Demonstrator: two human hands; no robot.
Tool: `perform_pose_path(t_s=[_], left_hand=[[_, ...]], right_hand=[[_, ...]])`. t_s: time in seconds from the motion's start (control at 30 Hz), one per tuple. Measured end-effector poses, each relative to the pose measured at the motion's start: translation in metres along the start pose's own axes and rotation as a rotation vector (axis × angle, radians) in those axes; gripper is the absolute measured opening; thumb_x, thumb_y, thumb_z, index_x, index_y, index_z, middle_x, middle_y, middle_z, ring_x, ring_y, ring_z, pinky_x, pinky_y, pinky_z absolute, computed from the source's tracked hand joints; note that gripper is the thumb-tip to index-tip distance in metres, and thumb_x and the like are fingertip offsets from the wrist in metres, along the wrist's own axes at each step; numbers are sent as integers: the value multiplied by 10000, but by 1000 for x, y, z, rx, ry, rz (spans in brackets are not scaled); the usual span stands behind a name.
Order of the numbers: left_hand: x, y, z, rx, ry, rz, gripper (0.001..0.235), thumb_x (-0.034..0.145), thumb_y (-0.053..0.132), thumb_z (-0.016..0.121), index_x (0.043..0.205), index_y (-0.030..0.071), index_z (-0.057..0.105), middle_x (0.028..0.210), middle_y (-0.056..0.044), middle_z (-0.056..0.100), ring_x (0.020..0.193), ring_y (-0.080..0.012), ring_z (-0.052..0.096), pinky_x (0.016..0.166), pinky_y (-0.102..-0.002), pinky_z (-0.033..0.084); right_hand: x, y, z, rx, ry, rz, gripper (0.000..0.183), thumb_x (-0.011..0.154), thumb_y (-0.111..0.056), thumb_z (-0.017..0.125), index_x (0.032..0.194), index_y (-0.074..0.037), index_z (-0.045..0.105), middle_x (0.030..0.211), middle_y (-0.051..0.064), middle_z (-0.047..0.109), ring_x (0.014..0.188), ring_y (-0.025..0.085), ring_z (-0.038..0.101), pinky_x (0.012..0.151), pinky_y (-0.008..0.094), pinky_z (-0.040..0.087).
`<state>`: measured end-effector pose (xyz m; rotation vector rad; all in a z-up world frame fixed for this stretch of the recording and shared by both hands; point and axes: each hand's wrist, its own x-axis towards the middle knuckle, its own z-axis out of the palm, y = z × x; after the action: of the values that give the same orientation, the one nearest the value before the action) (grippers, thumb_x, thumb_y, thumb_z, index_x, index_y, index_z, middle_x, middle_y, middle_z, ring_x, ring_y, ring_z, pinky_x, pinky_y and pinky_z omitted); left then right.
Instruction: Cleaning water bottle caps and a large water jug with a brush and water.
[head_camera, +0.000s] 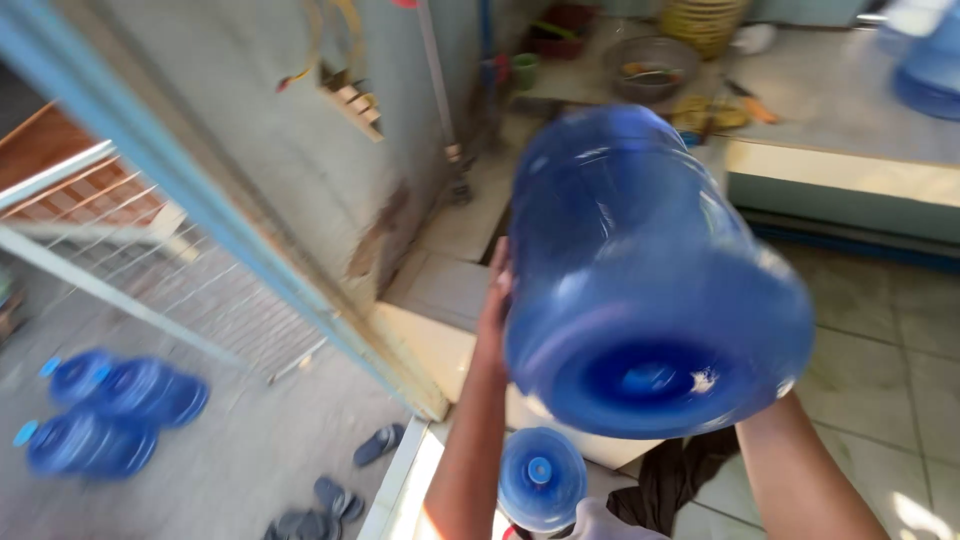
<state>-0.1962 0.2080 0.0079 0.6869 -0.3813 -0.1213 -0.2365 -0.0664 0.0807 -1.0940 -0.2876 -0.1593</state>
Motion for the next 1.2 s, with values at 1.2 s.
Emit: perform_pose_path(t_s=[1.2], left_hand=[[12,-202,186,183,-343,-83,772,873,126,757,1548,68,386,1713,-146,321,1572,-301,324,1310,-458,247]], right_hand=[[-185,-74,-257,71,554,-385,623,956,-408,597,1468,-85,446,1361,118,570,1264,254,530,1093,407,432]])
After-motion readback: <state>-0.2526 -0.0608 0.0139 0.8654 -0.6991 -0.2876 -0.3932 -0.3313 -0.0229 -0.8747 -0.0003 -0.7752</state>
